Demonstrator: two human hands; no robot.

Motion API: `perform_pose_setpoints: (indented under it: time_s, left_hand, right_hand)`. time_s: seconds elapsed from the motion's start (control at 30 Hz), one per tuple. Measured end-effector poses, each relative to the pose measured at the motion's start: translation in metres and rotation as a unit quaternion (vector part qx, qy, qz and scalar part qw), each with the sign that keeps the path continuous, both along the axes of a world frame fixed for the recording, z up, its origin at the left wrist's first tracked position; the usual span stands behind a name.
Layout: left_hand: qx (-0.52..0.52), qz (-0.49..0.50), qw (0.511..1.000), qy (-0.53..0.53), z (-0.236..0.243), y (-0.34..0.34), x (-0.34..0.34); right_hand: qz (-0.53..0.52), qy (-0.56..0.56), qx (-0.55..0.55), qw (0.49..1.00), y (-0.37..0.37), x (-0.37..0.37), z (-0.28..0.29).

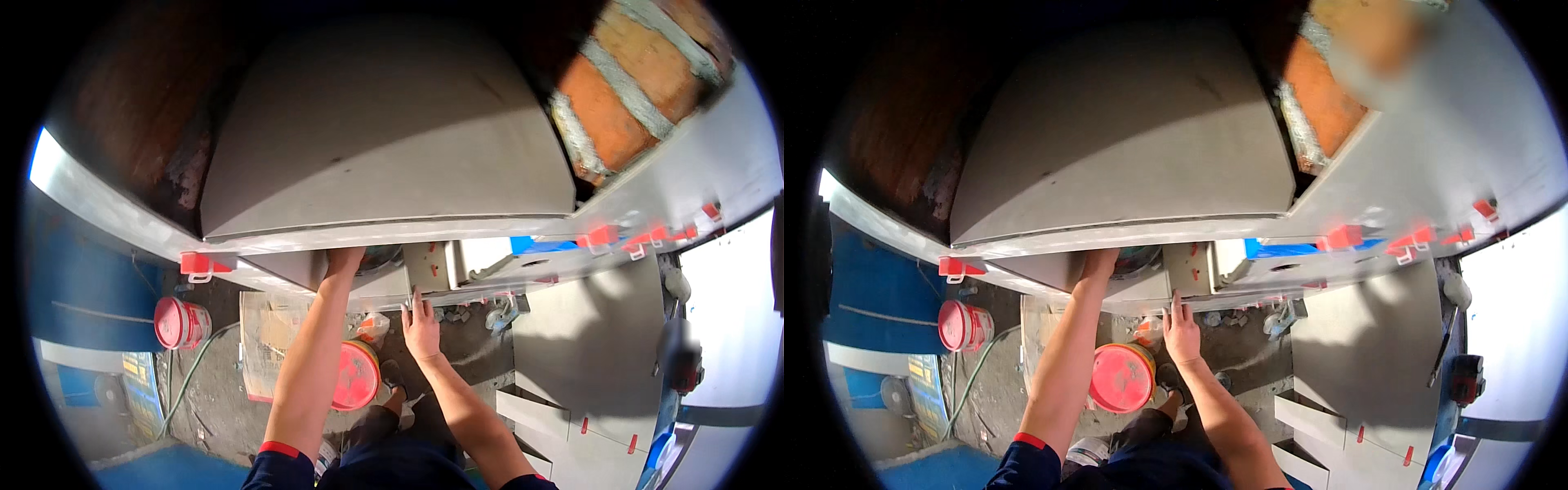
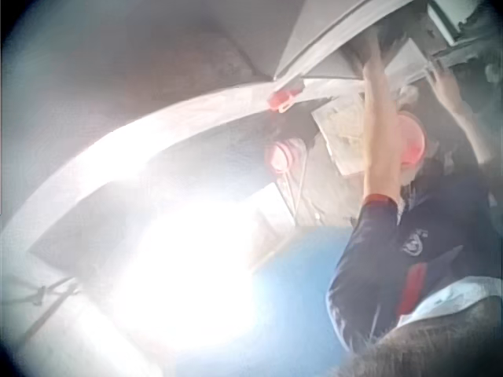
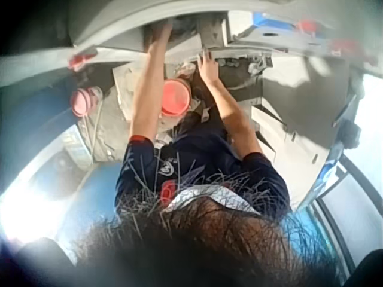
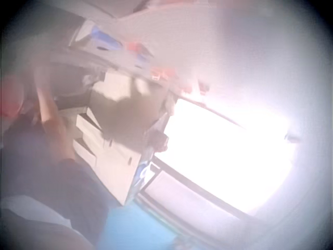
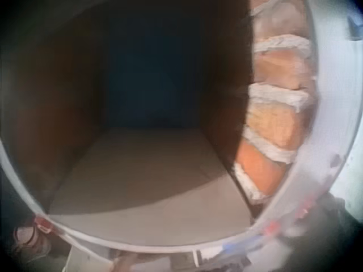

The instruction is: The person places a tile inside a wall niche by hand, taps it with a rubber mallet, and uses a spirit level to check the alignment of the shelf tile.

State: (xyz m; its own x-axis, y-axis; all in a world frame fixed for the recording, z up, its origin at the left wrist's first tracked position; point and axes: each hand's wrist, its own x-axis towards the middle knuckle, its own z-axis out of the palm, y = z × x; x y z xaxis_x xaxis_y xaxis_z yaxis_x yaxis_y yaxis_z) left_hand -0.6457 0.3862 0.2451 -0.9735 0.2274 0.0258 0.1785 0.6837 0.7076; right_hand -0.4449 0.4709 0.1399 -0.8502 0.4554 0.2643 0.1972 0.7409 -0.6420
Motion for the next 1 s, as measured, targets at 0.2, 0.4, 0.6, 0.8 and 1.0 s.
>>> perform_pose_setpoints:
  time_s: [0.2,0.4,0.6,0.8,1.0]
  left_hand:
    - [0.053,0.023,0.998,0.01,0.009,-0.015,-0.012]
    - [0.102,0.006,0.995,0.017,0.017,0.005,-0.015]
    - [0.179,-0.023,0.984,0.01,0.03,0.018,-0.02]
    - [0.241,-0.041,0.97,0.006,0.046,0.032,-0.02]
    - [0.296,-0.038,0.955,0.003,0.049,0.041,0.003]
  right_hand:
    - [0.022,0.015,-0.007,1.0,-0.003,-0.01,0.001]
    - [0.027,-0.008,0.026,0.999,0.003,-0.007,-0.01]
    - [0.015,-0.033,-0.005,0.999,0.0,-0.007,-0.001]
    - [0.038,-0.035,0.02,0.998,-0.001,-0.01,0.005]
    - [0.059,-0.048,0.013,0.997,0.009,-0.013,-0.005]
